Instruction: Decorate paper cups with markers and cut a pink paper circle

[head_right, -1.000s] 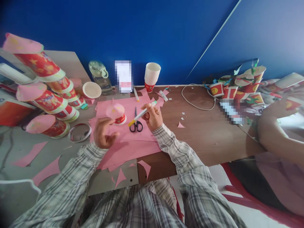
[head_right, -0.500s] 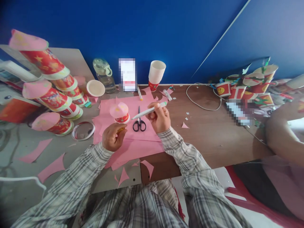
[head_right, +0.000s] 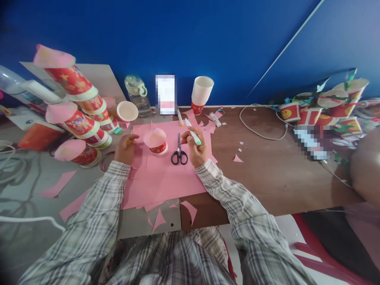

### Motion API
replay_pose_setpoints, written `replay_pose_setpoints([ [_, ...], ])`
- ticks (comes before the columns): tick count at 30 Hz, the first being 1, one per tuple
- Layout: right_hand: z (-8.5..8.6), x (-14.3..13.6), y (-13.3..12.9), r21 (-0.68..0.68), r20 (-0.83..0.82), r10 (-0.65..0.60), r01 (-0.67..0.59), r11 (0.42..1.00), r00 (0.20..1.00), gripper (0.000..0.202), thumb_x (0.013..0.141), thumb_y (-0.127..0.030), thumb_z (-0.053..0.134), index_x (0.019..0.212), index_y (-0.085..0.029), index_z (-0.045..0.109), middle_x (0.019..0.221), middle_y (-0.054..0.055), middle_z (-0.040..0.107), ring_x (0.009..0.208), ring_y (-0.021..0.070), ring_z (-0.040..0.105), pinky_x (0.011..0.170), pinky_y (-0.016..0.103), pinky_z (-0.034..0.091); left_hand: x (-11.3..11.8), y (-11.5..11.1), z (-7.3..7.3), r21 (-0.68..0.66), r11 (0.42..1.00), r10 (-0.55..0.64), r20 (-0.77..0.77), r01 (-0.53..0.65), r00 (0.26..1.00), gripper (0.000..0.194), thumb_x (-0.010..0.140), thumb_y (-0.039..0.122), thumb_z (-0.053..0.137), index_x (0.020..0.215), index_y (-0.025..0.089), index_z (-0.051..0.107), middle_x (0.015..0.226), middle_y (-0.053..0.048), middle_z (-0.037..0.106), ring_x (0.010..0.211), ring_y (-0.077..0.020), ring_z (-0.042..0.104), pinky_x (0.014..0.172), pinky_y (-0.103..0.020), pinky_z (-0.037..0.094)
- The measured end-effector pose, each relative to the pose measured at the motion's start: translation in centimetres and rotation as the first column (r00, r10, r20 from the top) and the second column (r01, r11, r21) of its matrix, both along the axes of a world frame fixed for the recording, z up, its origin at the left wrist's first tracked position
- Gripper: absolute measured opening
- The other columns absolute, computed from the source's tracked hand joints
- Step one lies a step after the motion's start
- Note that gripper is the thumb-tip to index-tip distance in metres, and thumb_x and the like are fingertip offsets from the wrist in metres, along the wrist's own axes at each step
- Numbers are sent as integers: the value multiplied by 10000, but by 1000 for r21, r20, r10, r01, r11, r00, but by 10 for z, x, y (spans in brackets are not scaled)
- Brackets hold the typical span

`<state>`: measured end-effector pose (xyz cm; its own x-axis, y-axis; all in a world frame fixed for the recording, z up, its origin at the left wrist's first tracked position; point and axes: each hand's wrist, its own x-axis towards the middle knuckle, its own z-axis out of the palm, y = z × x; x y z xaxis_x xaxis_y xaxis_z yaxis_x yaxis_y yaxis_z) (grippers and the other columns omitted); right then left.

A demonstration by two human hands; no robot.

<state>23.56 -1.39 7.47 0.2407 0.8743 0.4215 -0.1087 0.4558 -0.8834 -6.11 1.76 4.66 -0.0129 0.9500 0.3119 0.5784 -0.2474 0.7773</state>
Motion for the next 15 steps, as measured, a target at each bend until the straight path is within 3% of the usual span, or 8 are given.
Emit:
replay_pose_setpoints([
  [2, -13, -7, -2, 9, 90, 12, -13, 1000, 996, 466, 995, -679, 754, 1242, -291, 679, 1002, 28, 800, 745, 177, 773, 748, 395, 688, 7, -6, 1, -44, 999, -17, -17, 16, 1000, 323, 879, 219, 718, 1201, 196, 729, 949, -10, 609, 834, -190, 585, 831, -366, 585],
  [5, -28, -15, -6, -15, 195, 66, -64, 998, 979, 458, 1014, -591, 721, 1350, -292, 638, 1165, 83, 810, 889, 231, 829, 850, 471, 714, 25, -18, 10, -141, 989, -53, -66, 44, 996, 605, 782, 257, 883, 1352, 190, 691, 1094, -32, 627, 897, -207, 625, 902, -415, 620],
  [8, -35, -19, -9, -47, 286, 82, -71, 996, 955, 503, 968, -475, 757, 1417, -300, 612, 1261, 120, 820, 1098, 302, 846, 1029, 571, 701, 43, -25, 24, -257, 966, -64, -157, 22, 986, 826, 722, 391, 1021, 1428, 193, 640, 1254, -87, 636, 1168, -308, 703, 1092, -511, 604],
  [11, -38, -20, -12, -72, 346, 92, -71, 995, 934, 541, 941, -394, 755, 1448, -295, 593, 1310, 142, 830, 1210, 331, 833, 1129, 615, 669, 57, -26, 36, -311, 950, -55, -260, -30, 964, 881, 715, 538, 1054, 1411, 185, 646, 1274, -124, 662, 1377, -409, 674, 1213, -594, 526],
  [15, -40, -22, -13, -110, 365, 148, -116, 987, 919, 594, 908, -364, 770, 1464, -285, 576, 1326, 154, 834, 1229, 336, 837, 1122, 615, 680, 64, -23, 35, -319, 947, -65, -321, -43, 945, 872, 711, 593, 1068, 1369, 151, 703, 1265, -173, 699, 1405, -451, 672, 1242, -628, 493],
])
